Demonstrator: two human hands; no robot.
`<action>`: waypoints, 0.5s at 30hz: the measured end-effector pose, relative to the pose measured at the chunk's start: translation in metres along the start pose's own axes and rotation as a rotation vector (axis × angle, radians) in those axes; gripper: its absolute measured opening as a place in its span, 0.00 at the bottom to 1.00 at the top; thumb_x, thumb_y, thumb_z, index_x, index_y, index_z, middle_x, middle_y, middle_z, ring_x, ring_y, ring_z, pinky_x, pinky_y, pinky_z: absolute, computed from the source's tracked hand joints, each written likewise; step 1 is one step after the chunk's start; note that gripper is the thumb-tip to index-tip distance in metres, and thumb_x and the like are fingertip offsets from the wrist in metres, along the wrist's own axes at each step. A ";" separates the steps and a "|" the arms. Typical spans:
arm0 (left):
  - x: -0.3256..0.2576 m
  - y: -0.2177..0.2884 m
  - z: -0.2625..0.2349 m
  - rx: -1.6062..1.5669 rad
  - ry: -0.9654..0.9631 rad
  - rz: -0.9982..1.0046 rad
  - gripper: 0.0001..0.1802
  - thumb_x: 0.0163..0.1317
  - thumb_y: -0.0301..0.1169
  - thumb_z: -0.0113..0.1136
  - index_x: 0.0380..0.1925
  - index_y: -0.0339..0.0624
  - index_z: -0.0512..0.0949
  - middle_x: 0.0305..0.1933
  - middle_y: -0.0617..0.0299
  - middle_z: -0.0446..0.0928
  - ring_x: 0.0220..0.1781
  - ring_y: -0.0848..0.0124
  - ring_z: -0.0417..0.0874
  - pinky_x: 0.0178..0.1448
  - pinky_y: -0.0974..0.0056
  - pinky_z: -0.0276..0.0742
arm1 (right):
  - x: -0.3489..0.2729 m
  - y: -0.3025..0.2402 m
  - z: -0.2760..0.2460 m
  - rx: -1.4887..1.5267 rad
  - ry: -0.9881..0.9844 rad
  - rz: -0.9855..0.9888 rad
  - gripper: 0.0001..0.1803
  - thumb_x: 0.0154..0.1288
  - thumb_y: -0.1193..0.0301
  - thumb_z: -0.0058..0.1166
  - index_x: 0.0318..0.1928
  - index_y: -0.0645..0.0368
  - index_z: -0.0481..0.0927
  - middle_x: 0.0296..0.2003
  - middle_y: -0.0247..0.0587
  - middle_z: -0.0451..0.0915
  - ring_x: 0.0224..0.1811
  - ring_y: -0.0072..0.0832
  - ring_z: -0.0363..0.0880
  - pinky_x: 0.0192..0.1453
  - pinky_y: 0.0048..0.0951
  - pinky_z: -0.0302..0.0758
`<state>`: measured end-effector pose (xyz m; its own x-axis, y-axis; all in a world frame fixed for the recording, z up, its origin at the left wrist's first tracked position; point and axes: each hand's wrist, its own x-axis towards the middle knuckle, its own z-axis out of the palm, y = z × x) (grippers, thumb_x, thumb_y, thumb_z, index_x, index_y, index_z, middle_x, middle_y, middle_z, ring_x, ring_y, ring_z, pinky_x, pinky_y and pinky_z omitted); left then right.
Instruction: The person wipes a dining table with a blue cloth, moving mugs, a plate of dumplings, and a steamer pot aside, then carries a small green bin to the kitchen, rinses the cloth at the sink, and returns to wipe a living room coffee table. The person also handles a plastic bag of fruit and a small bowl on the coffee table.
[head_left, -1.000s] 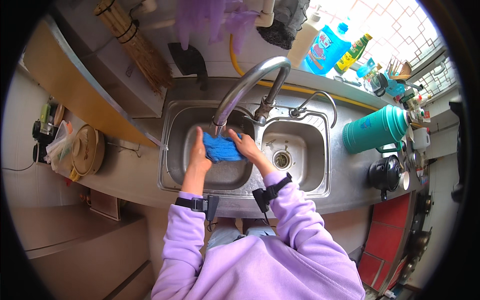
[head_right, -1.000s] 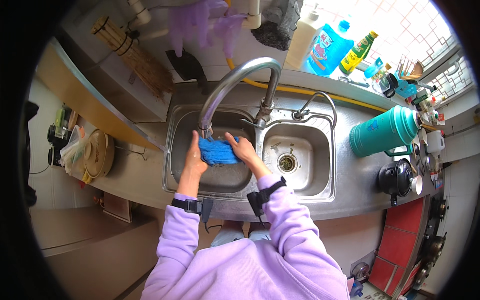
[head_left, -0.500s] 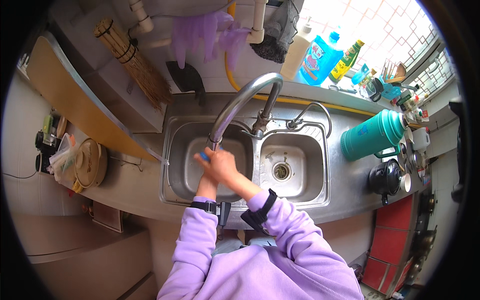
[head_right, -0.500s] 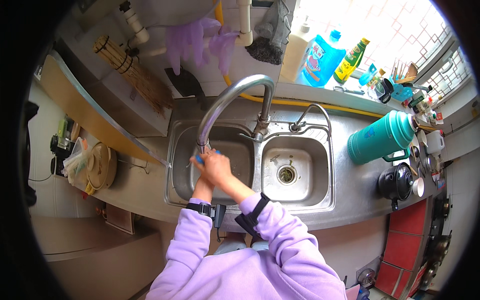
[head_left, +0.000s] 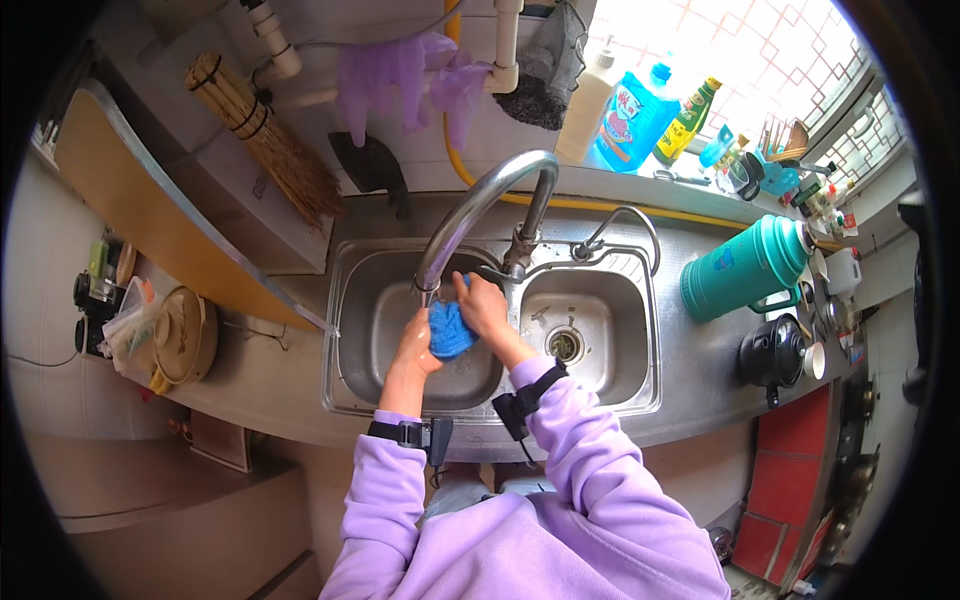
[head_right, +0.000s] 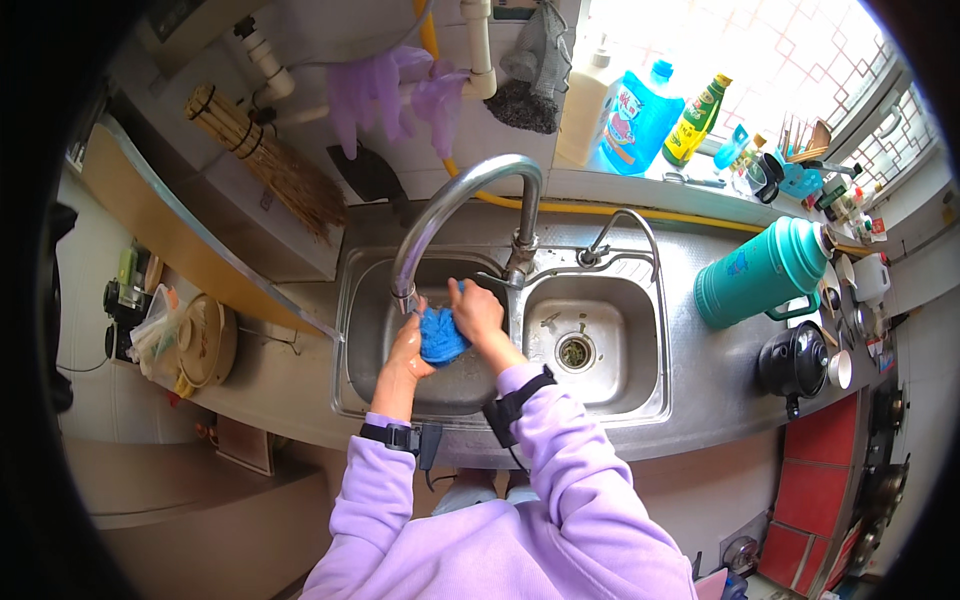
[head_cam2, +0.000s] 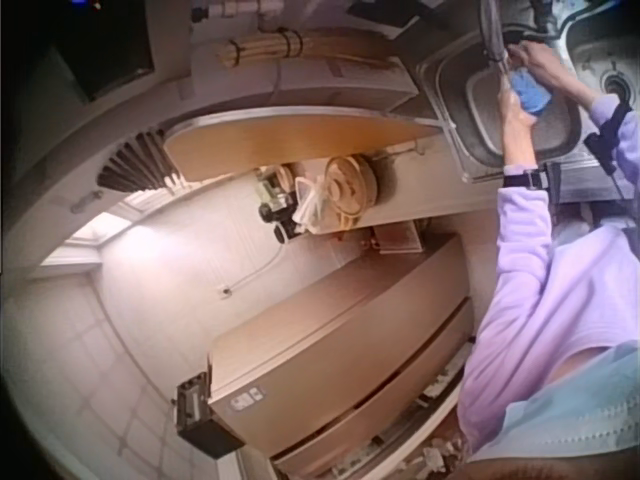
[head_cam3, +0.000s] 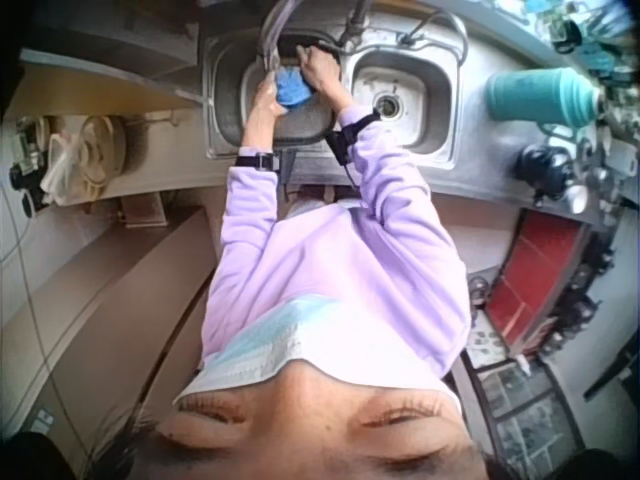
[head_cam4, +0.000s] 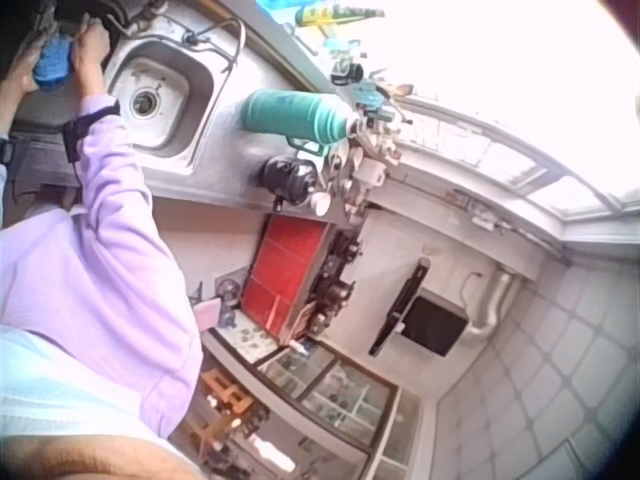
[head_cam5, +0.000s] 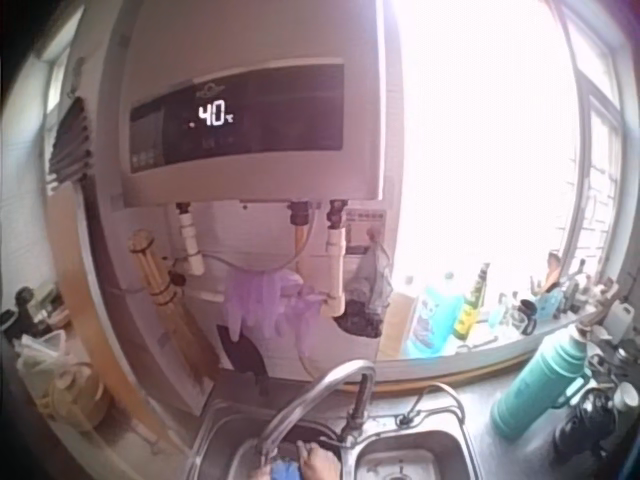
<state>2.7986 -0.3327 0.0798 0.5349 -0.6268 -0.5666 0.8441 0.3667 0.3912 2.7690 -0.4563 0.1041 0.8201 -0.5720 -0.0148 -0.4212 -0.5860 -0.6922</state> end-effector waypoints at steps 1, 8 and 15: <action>-0.005 0.009 0.000 -0.031 -0.045 0.003 0.23 0.66 0.50 0.46 0.42 0.40 0.72 0.41 0.56 0.77 0.40 0.62 0.81 0.43 0.55 0.79 | 0.005 0.013 -0.003 -0.004 -0.072 0.088 0.29 0.64 0.46 0.43 0.31 0.63 0.77 0.28 0.61 0.78 0.36 0.51 0.79 0.40 0.46 0.73; -0.020 0.030 -0.029 -0.218 0.089 0.104 0.16 0.65 0.35 0.46 0.45 0.34 0.71 0.46 0.51 0.76 0.48 0.57 0.78 0.55 0.55 0.74 | -0.014 0.047 -0.020 0.988 -0.559 0.227 0.12 0.57 0.73 0.56 0.41 0.62 0.74 0.38 0.38 0.77 0.38 0.23 0.74 0.44 0.25 0.72; 0.006 -0.017 -0.035 -0.073 -0.010 -0.056 0.22 0.65 0.47 0.44 0.50 0.44 0.70 0.46 0.57 0.77 0.47 0.64 0.79 0.49 0.57 0.77 | -0.034 -0.048 -0.013 0.484 -0.221 -0.160 0.12 0.60 0.65 0.55 0.39 0.60 0.79 0.33 0.45 0.79 0.39 0.32 0.78 0.45 0.30 0.73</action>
<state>2.7888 -0.3184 0.0449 0.4866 -0.6542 -0.5789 0.8734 0.3800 0.3047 2.7565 -0.4161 0.1474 0.9428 -0.3334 0.0026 -0.1018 -0.2954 -0.9499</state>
